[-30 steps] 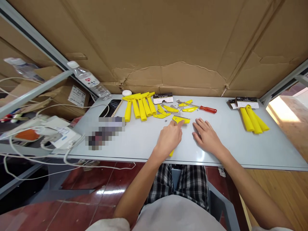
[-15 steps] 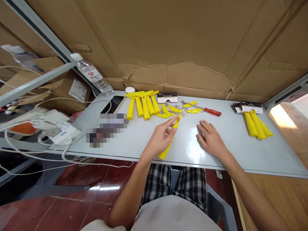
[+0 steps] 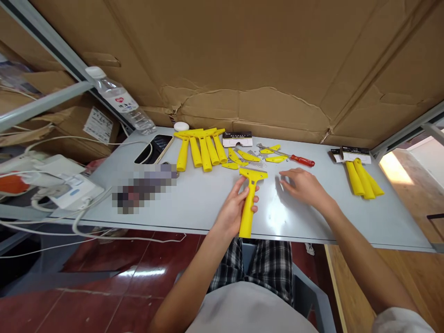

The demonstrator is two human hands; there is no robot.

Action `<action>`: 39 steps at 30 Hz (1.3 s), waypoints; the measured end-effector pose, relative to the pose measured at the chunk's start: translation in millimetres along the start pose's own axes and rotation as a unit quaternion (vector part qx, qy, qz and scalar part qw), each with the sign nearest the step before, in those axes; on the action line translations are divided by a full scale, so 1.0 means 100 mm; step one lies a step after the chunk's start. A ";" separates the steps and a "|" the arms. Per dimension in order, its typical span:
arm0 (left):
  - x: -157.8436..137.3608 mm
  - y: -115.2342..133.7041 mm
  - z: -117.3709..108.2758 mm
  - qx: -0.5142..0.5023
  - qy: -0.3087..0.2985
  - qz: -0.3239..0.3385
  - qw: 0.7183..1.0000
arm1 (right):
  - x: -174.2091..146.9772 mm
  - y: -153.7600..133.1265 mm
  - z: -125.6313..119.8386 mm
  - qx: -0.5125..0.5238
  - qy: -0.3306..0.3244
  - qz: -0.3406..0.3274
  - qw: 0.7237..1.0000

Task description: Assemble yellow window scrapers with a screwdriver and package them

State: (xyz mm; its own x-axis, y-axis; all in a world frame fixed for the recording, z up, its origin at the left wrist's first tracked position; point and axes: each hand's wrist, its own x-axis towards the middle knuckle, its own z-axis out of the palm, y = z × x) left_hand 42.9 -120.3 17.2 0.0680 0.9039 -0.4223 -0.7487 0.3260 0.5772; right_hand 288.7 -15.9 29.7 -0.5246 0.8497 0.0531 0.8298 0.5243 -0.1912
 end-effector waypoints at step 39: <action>0.13 -0.10 0.17 -0.035 0.024 0.018 0.999 | 1.24 -0.18 -0.18 -0.036 -0.071 -0.036 0.996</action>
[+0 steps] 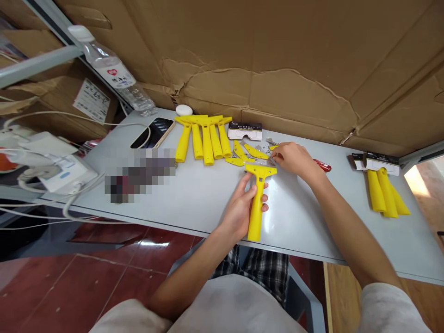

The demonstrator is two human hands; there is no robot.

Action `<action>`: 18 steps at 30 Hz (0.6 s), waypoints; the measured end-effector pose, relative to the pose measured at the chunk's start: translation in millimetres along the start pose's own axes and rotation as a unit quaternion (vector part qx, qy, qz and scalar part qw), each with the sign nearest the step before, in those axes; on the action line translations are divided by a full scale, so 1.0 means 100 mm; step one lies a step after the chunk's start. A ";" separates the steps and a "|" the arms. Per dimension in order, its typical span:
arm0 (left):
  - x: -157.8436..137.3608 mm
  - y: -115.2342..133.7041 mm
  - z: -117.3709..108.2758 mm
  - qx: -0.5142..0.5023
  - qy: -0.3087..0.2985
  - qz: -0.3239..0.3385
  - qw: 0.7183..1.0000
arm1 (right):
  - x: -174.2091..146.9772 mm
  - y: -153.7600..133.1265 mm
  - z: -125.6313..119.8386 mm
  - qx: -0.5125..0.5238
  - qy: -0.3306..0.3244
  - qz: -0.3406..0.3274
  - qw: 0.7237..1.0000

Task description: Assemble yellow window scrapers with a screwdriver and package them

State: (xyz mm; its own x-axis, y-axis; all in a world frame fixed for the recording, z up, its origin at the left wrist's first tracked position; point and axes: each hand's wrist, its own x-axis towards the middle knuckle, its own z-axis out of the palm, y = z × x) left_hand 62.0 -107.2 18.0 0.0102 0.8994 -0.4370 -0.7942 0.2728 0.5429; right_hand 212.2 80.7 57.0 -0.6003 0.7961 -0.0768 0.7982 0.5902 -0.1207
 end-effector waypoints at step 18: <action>0.00 0.00 0.02 -0.010 -0.007 -0.003 1.000 | -0.12 0.01 -0.32 0.243 -0.013 -0.111 0.963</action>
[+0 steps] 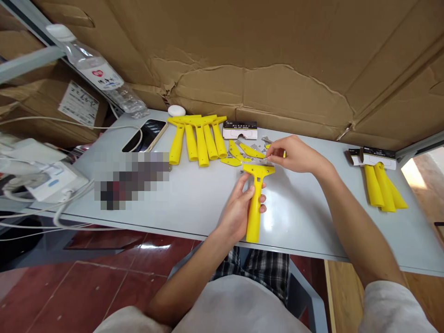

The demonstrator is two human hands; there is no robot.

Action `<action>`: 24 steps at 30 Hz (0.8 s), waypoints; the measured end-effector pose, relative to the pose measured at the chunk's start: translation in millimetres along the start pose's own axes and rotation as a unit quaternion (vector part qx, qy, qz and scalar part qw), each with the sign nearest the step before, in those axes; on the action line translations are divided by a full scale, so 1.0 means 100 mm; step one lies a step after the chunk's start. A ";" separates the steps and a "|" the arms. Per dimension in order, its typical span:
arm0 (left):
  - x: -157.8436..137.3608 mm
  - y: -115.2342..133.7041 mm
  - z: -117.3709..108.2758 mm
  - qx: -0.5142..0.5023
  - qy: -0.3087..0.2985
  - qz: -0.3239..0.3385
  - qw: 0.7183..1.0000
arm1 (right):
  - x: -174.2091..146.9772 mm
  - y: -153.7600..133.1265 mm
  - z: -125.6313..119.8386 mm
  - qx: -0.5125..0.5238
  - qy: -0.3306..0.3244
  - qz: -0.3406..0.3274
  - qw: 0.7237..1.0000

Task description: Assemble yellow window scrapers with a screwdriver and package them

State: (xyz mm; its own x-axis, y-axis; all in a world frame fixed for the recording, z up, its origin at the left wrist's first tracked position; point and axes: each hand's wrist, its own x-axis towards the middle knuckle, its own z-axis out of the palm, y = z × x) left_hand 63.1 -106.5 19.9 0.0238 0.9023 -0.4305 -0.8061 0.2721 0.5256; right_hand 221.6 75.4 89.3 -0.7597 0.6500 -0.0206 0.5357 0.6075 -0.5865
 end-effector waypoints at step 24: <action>0.28 0.21 0.12 0.044 -0.023 -0.030 0.998 | 0.02 -0.10 -0.19 0.028 -0.057 -0.028 0.998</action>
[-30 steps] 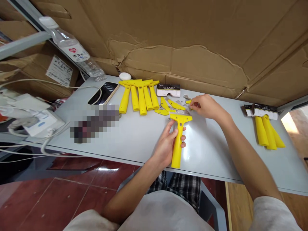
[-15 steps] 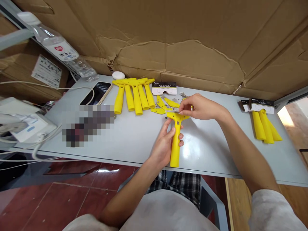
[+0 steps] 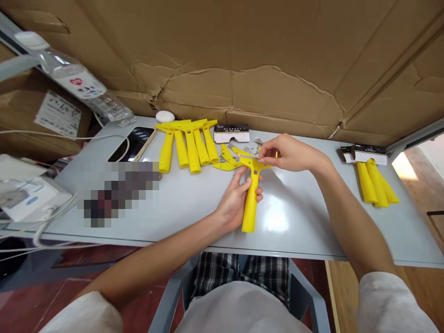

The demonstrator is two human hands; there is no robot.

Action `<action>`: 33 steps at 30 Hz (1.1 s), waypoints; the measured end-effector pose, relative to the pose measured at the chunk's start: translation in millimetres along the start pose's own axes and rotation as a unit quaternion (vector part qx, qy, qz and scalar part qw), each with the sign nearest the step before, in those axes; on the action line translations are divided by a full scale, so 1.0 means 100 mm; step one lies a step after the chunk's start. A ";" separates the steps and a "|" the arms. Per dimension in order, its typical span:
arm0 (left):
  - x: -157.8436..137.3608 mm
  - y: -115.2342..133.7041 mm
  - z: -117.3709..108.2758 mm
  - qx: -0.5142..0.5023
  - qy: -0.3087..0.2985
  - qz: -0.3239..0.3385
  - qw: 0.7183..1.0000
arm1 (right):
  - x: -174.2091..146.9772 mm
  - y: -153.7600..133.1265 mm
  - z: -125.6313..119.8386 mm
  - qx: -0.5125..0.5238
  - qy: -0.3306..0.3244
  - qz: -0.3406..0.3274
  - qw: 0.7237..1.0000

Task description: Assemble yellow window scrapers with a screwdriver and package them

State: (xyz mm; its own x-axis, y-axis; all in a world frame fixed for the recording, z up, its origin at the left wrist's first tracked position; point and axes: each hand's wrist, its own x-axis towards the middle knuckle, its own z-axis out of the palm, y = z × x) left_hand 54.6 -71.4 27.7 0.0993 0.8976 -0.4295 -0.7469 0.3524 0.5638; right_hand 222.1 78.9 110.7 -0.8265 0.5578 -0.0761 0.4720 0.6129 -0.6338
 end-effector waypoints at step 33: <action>0.09 -0.01 -0.07 0.061 -0.057 -0.022 0.996 | 0.12 0.20 0.16 0.029 -0.039 0.026 0.998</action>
State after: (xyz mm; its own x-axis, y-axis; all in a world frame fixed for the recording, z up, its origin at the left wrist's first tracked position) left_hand 51.2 -65.8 18.3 0.2089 0.9022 -0.3772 -0.6561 0.4154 0.6301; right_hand 216.8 88.9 85.4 -0.8239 0.5410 -0.1687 0.4984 0.5501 -0.6700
